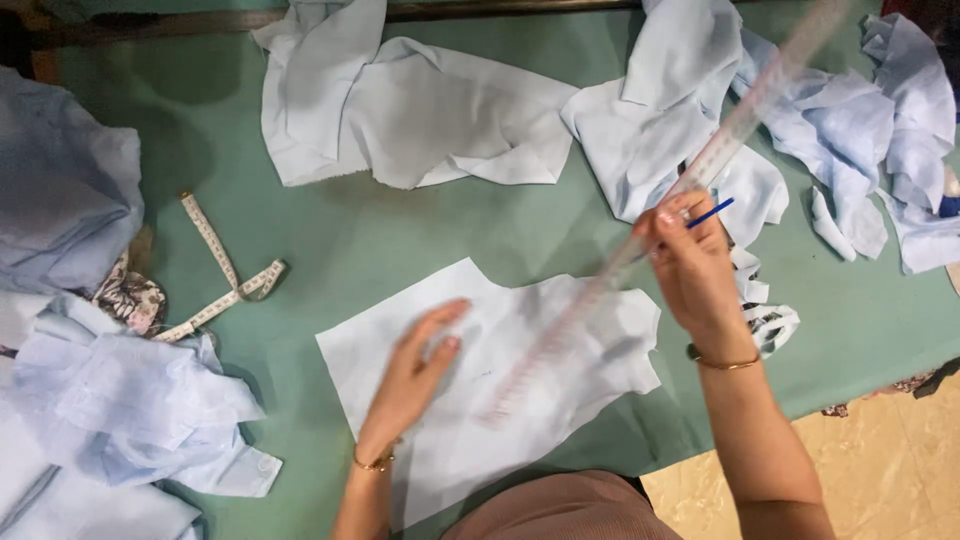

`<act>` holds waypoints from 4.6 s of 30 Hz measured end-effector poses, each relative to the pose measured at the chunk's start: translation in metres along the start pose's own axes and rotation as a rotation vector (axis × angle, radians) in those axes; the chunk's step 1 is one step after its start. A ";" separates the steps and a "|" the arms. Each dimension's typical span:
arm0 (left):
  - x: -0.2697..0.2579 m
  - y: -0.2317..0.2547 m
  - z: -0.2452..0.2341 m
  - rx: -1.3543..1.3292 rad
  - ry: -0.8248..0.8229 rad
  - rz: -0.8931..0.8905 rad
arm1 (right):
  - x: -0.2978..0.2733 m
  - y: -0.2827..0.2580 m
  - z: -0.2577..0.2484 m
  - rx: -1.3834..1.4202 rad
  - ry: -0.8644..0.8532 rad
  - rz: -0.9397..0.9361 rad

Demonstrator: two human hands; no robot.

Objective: The person uses a ruler and a blue pen to draw straight lines and curves on a white paper pattern placed on a green table. They repeatedly reposition the ruler to measure and mark different sections of the pattern, including the neckline and side seams, while fabric and scissors remain nearby.

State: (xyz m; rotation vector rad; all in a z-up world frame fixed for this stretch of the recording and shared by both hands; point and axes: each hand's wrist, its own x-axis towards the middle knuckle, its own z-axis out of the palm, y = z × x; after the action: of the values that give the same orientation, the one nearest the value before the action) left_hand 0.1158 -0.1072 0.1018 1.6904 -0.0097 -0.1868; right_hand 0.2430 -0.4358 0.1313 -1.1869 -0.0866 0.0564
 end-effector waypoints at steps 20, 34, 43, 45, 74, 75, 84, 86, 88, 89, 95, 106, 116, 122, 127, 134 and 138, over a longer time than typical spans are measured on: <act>-0.107 -0.105 0.031 -0.893 0.777 -0.033 | -0.087 0.099 0.036 -0.035 -0.076 0.325; -0.221 -0.165 -0.025 -0.672 1.001 -0.213 | -0.090 0.059 -0.129 -0.599 0.264 0.067; -0.236 -0.143 -0.010 -0.316 0.783 -0.449 | -0.094 0.070 -0.129 -0.786 0.197 0.068; -0.226 -0.129 0.007 0.534 0.933 -0.342 | -0.094 0.076 -0.137 -0.800 0.187 0.059; -0.212 -0.136 0.031 1.007 0.717 -0.170 | -0.091 0.095 -0.120 -1.302 0.110 -0.191; -0.211 -0.136 0.031 1.008 0.718 -0.170 | -0.091 0.096 -0.121 -1.248 0.128 -0.144; -0.212 -0.138 0.031 1.012 0.722 -0.175 | -0.092 0.099 -0.123 -1.360 0.089 -0.254; -0.213 -0.139 0.031 1.014 0.726 -0.173 | -0.092 0.100 -0.126 -1.345 0.085 -0.249; -0.213 -0.140 0.031 1.015 0.728 -0.169 | -0.092 0.101 -0.124 -1.330 0.084 -0.245; -0.214 -0.141 0.031 1.017 0.726 -0.168 | -0.093 0.100 -0.122 -1.329 0.082 -0.241; -0.213 -0.140 0.031 1.008 0.714 -0.175 | -0.092 0.099 -0.118 -1.375 0.071 -0.273; -0.210 -0.139 0.031 1.012 0.734 -0.178 | -0.097 0.076 -0.068 -1.340 0.006 -0.321; -0.185 -0.127 0.062 1.045 0.718 -0.096 | -0.118 0.103 0.076 -0.749 -0.492 -0.050; -0.171 -0.104 0.081 1.057 0.650 -0.148 | -0.127 0.122 0.168 -0.699 -0.850 0.104; -0.161 -0.094 0.088 1.025 0.621 -0.181 | -0.128 0.135 0.198 -0.718 -1.002 0.099; -0.153 -0.092 0.095 1.029 0.564 -0.268 | -0.131 0.142 0.202 -0.801 -1.010 0.029; -0.152 -0.096 0.097 1.062 0.573 -0.264 | -0.131 0.138 0.204 -0.805 -1.023 0.033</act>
State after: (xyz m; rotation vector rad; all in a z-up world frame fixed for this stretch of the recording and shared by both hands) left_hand -0.0569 -0.1729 0.0140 2.7480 0.6442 0.1547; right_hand 0.0929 -0.2070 0.0740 -1.8534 -1.0681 0.7108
